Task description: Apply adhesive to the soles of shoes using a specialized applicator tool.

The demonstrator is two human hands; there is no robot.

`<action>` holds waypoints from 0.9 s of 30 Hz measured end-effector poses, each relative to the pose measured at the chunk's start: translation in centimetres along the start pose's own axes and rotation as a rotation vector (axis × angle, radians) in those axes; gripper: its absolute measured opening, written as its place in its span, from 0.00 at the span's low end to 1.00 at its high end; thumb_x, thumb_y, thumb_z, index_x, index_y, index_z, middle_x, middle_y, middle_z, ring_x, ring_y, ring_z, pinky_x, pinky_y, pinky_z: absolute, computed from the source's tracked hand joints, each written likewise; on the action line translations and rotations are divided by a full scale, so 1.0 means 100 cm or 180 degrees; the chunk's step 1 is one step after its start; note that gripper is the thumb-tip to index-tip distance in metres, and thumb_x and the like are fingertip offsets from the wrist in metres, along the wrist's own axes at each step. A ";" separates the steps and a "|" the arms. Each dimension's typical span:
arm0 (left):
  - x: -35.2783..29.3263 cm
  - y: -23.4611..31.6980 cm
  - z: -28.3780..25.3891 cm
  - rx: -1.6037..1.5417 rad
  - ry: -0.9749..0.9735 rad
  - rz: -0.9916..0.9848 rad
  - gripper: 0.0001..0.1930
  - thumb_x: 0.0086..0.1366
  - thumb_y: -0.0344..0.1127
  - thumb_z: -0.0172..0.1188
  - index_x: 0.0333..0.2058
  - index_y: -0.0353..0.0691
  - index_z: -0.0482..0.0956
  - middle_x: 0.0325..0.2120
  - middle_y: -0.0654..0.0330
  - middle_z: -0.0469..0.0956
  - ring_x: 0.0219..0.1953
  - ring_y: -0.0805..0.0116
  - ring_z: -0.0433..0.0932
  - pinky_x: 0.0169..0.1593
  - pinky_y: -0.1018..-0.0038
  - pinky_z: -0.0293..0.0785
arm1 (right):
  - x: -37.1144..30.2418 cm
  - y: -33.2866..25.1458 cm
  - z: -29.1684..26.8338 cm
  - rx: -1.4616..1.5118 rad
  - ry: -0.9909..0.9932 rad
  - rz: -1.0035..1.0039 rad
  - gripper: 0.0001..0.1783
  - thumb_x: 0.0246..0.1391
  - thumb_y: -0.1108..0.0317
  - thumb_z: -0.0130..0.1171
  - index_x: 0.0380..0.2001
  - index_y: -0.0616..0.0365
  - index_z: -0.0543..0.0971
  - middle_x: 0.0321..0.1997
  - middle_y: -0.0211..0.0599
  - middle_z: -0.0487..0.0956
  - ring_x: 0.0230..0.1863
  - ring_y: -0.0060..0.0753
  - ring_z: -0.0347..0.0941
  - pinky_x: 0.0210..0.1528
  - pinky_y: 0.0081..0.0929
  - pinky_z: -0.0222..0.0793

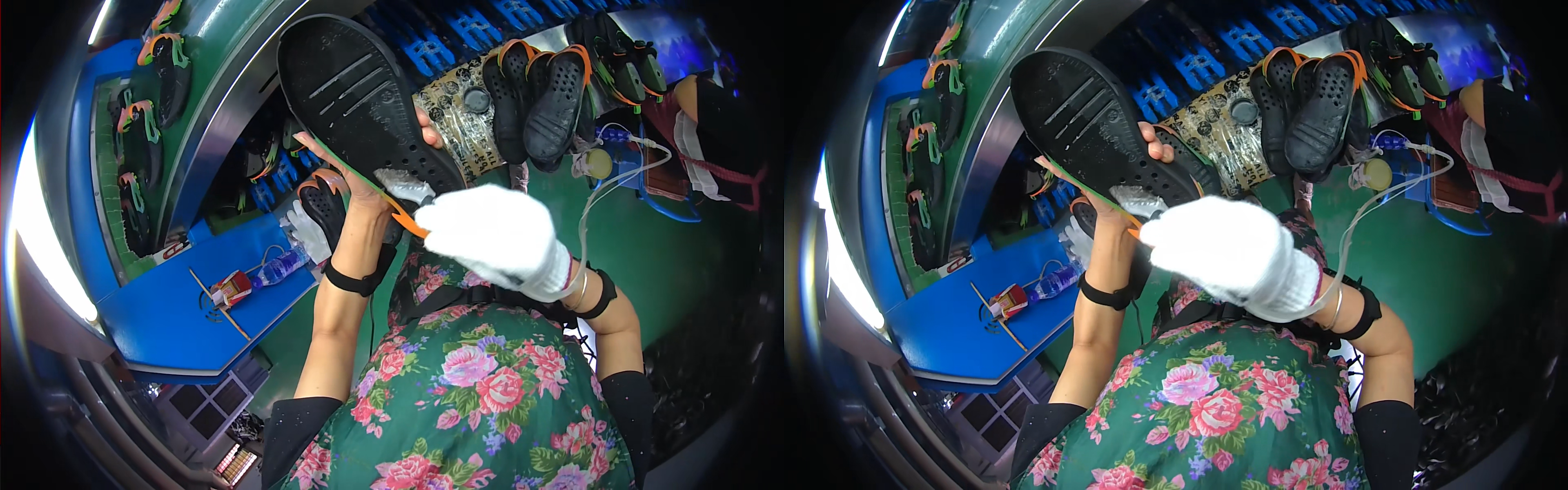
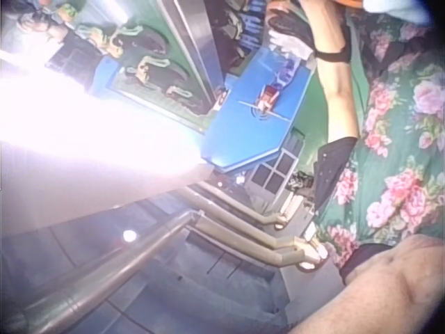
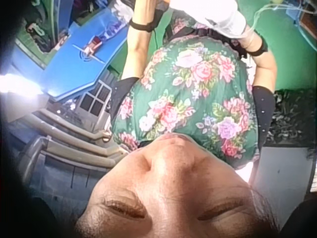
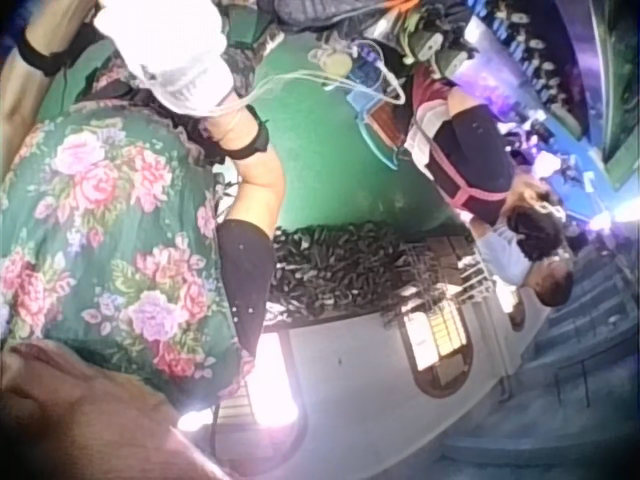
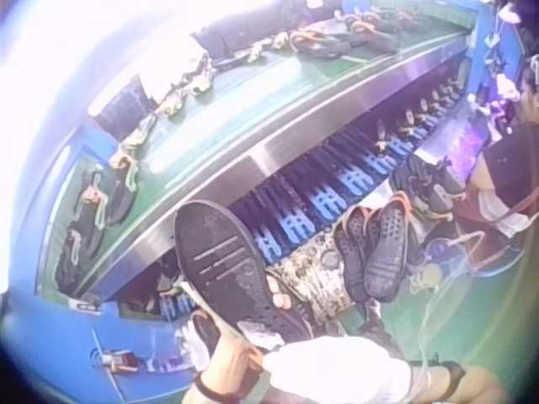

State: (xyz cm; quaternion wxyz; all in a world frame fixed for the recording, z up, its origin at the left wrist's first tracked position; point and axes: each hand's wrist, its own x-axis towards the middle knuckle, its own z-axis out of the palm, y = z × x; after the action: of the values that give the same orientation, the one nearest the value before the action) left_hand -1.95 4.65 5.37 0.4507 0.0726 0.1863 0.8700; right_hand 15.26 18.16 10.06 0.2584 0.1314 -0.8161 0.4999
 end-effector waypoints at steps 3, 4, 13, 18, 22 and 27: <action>0.001 0.003 0.000 0.0103 -0.0114 -0.0095 0.67 0.43 0.96 0.41 0.57 0.30 0.72 0.42 0.45 0.77 0.41 0.52 0.79 0.49 0.56 0.78 | 0.001 -0.003 0.000 0.0155 0.0067 0.0045 0.17 0.50 0.75 0.71 0.45 0.52 0.88 0.47 0.37 0.88 0.47 0.41 0.85 0.47 0.33 0.81; 0.000 0.005 -0.003 0.0104 -0.0110 -0.0091 0.67 0.43 0.96 0.41 0.57 0.30 0.72 0.42 0.45 0.77 0.41 0.52 0.79 0.49 0.56 0.78 | 0.003 -0.003 -0.005 0.0490 0.0049 0.0259 0.16 0.50 0.75 0.71 0.44 0.53 0.88 0.46 0.37 0.88 0.47 0.41 0.85 0.47 0.33 0.81; 0.008 0.010 0.001 0.0165 -0.0405 -0.0250 0.70 0.40 0.97 0.42 0.57 0.28 0.72 0.44 0.45 0.77 0.45 0.51 0.78 0.49 0.54 0.79 | -0.003 0.001 -0.001 0.0178 -0.0046 -0.0018 0.17 0.51 0.75 0.69 0.46 0.53 0.87 0.48 0.39 0.87 0.46 0.41 0.84 0.46 0.33 0.80; 0.010 0.012 0.001 -0.0057 -0.0485 -0.0079 0.69 0.39 0.95 0.48 0.55 0.26 0.71 0.42 0.44 0.78 0.47 0.51 0.78 0.50 0.55 0.80 | -0.002 0.003 -0.006 0.0495 0.0184 0.0315 0.16 0.48 0.76 0.70 0.43 0.55 0.88 0.46 0.38 0.88 0.45 0.40 0.85 0.46 0.34 0.80; 0.012 0.022 -0.014 0.0357 -0.0451 -0.0208 0.68 0.39 0.94 0.52 0.53 0.25 0.72 0.40 0.45 0.80 0.48 0.52 0.78 0.51 0.56 0.80 | 0.001 -0.002 -0.005 0.0521 0.0135 0.0323 0.16 0.46 0.77 0.71 0.41 0.55 0.89 0.44 0.39 0.88 0.44 0.40 0.85 0.46 0.33 0.80; 0.027 0.031 -0.030 0.0692 -0.1246 -0.0100 0.61 0.43 0.89 0.58 0.49 0.26 0.76 0.40 0.47 0.81 0.43 0.55 0.81 0.52 0.62 0.78 | -0.001 0.003 -0.009 0.0616 0.0178 0.0549 0.14 0.46 0.77 0.70 0.39 0.56 0.89 0.43 0.40 0.88 0.43 0.39 0.85 0.44 0.32 0.81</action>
State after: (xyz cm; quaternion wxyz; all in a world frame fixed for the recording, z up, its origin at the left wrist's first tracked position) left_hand -6.80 4.46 3.67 0.4812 0.2853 0.1890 0.8070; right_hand 15.44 19.11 10.14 0.2231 0.0710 -0.7648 0.6002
